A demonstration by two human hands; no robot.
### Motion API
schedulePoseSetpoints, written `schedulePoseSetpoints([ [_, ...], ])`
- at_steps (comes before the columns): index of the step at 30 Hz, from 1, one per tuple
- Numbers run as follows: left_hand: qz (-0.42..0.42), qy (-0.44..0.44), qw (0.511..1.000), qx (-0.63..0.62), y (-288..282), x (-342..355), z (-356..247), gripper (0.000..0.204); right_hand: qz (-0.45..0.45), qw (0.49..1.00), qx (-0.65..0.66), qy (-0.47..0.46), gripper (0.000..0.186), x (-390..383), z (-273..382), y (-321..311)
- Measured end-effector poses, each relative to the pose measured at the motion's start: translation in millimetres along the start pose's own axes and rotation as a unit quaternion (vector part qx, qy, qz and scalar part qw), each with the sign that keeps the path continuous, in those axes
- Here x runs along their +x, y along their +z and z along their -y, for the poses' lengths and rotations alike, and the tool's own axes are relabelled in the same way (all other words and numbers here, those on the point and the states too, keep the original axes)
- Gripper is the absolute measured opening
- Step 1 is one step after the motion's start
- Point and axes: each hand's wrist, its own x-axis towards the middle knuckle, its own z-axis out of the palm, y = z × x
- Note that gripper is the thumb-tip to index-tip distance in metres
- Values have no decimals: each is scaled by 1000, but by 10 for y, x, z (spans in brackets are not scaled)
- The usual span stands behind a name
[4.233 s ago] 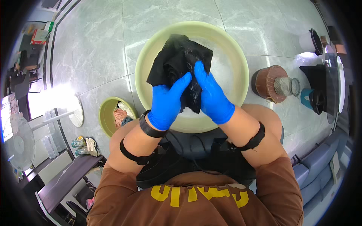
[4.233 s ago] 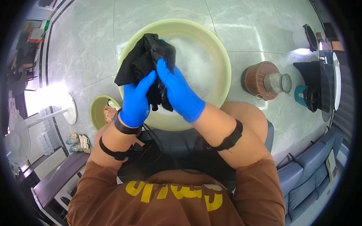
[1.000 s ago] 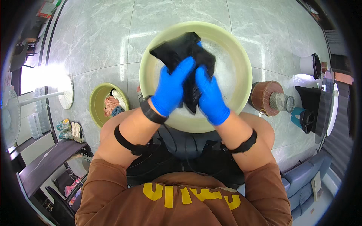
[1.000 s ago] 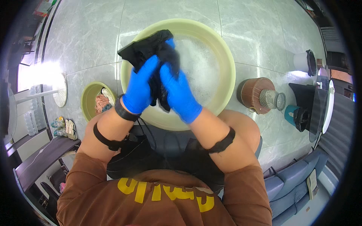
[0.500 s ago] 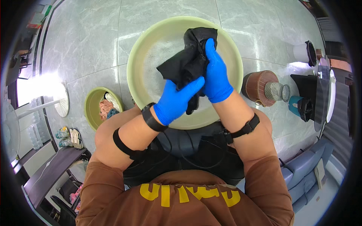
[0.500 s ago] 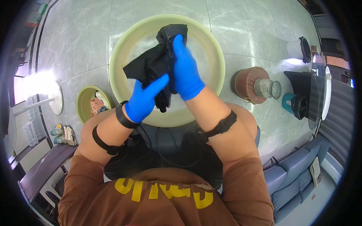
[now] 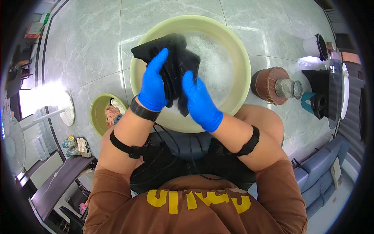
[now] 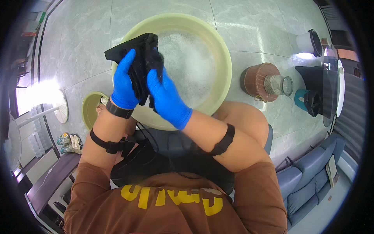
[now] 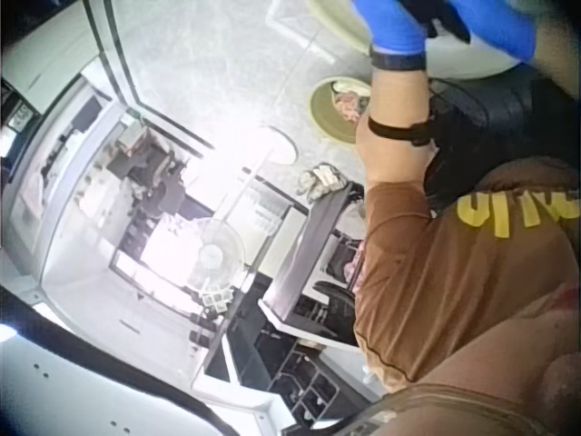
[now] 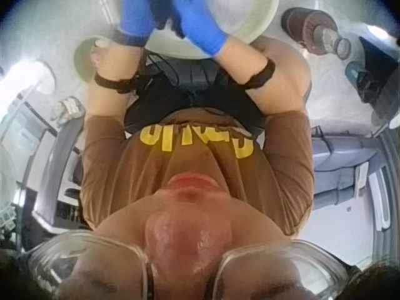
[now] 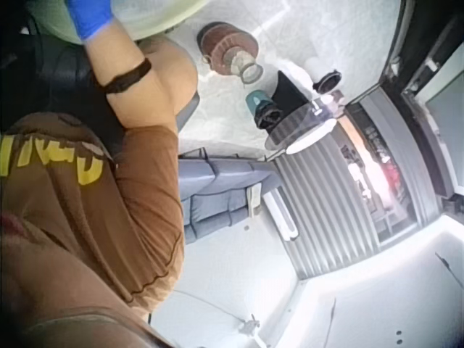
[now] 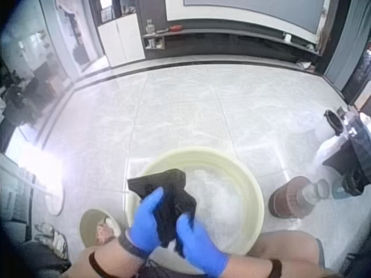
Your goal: Hand washing black shorts in a basin with soap and water.
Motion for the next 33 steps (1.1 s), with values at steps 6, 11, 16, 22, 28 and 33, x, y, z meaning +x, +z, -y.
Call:
schedulePoseSetpoints([
  [6, -74, 96, 976, 181, 269, -238, 505, 51, 26, 947, 282, 149, 63, 511, 240, -430],
  [11, 53, -35, 993, -102, -13, 62, -21, 46, -39, 998, -38, -35, 63, 52, -41, 9],
  [16, -68, 80, 978, 182, 236, -298, 410, 50, 8, 968, 233, 96, 52, 473, 268, -331],
  [22, 26, -8, 997, -68, -54, 22, 13, 53, 18, 997, -55, -40, 63, -44, 3, -22],
  [28, -84, 114, 962, 231, 286, -280, 479, 54, 12, 970, 226, 90, 57, 370, 300, -303],
  [33, -47, 42, 997, 33, 32, 31, 59, 52, -17, 992, -57, -110, 58, 26, -70, -4],
])
